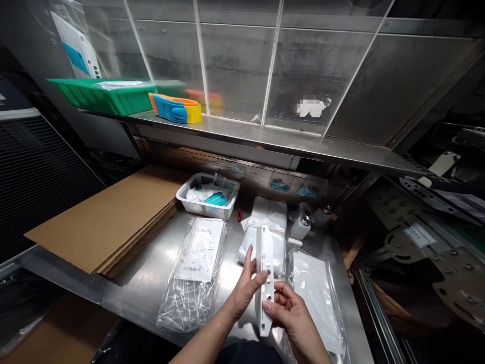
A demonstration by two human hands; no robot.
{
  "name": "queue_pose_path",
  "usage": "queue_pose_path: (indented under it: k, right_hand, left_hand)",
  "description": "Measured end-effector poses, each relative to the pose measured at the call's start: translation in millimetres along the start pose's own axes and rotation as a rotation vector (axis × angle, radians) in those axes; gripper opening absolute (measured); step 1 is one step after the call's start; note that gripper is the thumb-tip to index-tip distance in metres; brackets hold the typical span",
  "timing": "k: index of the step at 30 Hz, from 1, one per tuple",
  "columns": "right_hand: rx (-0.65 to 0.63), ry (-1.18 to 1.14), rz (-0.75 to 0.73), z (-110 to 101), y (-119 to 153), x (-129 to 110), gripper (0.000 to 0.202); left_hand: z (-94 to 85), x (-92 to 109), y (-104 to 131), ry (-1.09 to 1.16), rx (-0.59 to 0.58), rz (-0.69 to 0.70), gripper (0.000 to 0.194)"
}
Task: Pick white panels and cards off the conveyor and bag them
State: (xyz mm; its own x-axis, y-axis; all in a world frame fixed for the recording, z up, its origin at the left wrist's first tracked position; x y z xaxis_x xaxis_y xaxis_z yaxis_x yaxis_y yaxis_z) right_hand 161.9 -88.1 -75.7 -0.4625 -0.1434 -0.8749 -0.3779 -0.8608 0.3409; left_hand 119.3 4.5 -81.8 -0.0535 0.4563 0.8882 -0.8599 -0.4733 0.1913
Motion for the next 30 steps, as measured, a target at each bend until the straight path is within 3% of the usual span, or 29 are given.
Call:
queue_pose_path:
  k: [3,6,9,11,15,18,22,24,26,30]
  right_hand:
    - [0.067,0.133,-0.017,-9.4,-2.4,-16.0,0.038]
    - [0.163,0.235,-0.095,-18.1,-12.8,-56.4,0.043]
    - [0.135,0.330,-0.233,-8.2,-26.6,-101.7,0.031]
    - [0.097,0.410,-0.297,2.4,-30.4,-120.6,0.032]
    - [-0.024,0.582,-0.309,24.8,-23.6,-124.4,0.017]
    - [-0.050,0.670,-0.296,28.6,-17.7,-118.5,0.016]
    - [0.160,0.748,-0.359,10.2,-15.0,-129.7,0.023]
    - [0.302,0.809,-0.449,3.3,-6.7,-143.4,0.037]
    - [0.329,0.851,-0.565,8.8,5.2,-153.9,0.040]
    - [-0.007,0.976,-0.840,53.2,33.4,-148.3,0.011]
  left_hand:
    - [4.5,12.2,-1.8,-0.039,-0.048,0.051,0.094]
    - [7.1,10.7,-2.7,-0.093,-0.055,0.024,0.100]
    - [17.7,12.7,-0.3,-0.132,-0.103,0.011,0.103]
    - [22.3,18.7,3.0,-0.159,-0.105,0.027,0.102]
    - [25.4,22.2,9.2,-0.121,-0.098,0.019,0.107]
    - [24.4,18.5,11.2,-0.062,-0.082,-0.013,0.111]
    - [35.9,23.9,12.1,-0.157,-0.155,0.023,0.107]
    - [40.4,28.7,10.9,-0.248,-0.197,0.070,0.104]
    - [32.8,39.5,7.4,-0.410,-0.160,0.169,0.103]
    - [17.3,90.9,14.6,-0.936,-0.087,0.652,0.114]
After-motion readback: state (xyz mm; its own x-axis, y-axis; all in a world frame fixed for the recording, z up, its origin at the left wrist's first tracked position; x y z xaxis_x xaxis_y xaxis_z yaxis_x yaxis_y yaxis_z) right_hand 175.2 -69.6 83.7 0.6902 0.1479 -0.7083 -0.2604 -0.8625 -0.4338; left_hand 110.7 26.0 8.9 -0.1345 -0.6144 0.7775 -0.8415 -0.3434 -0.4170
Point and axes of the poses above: each hand's wrist, its own y-axis away from the middle knuckle, its own z-axis out of the palm, x = y × z, the point moved 10 cm from there along -y, towards the middle knuckle, and after that the axes turned 5 degrees about -x, right-handed, at the moved point
